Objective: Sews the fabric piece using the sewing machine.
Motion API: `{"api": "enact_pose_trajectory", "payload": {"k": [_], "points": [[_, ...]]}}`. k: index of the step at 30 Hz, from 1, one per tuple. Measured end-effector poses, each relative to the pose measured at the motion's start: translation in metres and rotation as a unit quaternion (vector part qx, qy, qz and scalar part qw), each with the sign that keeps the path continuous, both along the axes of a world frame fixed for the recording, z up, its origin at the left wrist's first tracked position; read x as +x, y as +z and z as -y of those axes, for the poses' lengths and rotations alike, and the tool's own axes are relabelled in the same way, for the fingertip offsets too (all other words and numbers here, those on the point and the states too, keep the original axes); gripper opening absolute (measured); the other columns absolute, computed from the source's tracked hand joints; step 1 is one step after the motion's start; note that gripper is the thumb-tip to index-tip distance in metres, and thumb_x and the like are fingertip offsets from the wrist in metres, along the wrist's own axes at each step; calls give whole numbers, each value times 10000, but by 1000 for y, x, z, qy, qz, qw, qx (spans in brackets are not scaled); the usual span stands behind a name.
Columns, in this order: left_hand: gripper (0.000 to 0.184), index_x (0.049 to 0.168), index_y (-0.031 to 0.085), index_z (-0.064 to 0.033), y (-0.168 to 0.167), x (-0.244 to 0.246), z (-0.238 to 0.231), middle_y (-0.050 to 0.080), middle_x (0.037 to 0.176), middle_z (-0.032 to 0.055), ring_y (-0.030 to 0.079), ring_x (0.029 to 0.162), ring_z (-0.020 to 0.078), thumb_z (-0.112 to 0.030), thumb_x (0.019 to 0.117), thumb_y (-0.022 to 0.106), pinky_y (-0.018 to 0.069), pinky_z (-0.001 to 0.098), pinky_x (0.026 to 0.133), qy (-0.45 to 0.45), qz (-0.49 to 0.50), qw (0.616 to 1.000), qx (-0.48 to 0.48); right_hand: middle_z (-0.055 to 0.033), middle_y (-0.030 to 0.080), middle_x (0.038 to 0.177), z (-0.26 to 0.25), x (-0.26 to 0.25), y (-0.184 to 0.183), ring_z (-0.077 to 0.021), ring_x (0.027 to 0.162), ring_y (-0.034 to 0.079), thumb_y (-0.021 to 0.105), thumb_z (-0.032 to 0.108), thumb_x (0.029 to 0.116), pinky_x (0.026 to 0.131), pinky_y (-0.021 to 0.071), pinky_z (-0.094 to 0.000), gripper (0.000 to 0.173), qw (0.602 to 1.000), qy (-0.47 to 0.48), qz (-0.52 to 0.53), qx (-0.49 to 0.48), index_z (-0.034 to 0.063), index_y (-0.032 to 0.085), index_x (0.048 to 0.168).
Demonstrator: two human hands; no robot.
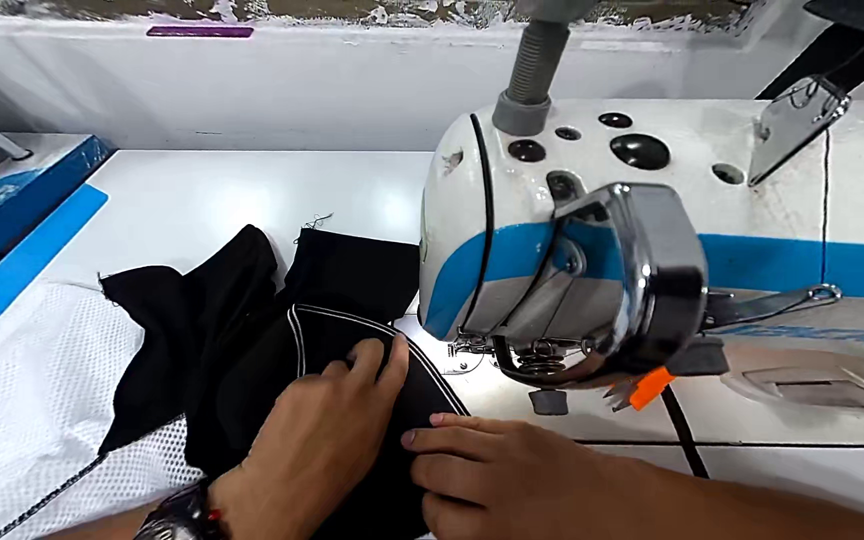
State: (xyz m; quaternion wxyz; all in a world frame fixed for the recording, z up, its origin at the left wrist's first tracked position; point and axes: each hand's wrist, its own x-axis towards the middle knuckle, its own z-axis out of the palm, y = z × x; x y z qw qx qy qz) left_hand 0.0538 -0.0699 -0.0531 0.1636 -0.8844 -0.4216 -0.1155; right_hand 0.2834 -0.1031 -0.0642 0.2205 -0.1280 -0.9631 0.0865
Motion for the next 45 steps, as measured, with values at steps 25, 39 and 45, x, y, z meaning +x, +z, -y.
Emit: {"api": "enact_pose_trajectory", "payload": {"k": [25, 39, 45], "points": [[314, 982, 741, -144, -1, 8, -39, 707, 1014, 31, 653, 1071, 233, -321, 1016, 483, 518, 426, 892, -169, 85, 981, -51, -63, 689, 1147, -21, 42, 0, -237, 1191, 652, 470, 106, 1066, 973, 563, -361, 159, 994, -76, 43, 60, 123, 614, 1130], [485, 1147, 699, -21, -13, 12, -10, 699, 1090, 155, 685, 1045, 347, -331, 1060, 336, 553, 522, 863, -33, 29, 999, 11, -89, 706, 1213, -17, 29, 5, -255, 1260, 626, 424, 59, 1067, 1042, 519, -370, 209, 986, -104, 65, 109, 79, 629, 1108], [210, 914, 696, -45, 20, 7, -50, 640, 919, 157, 628, 608, 304, -224, 937, 588, 499, 433, 500, -47, -23, 998, -38, -88, 684, 1243, -28, 28, 7, -252, 1225, 642, 475, 68, 1045, 901, 581, -376, 171, 992, -83, 76, 64, 107, 639, 1065]]}}
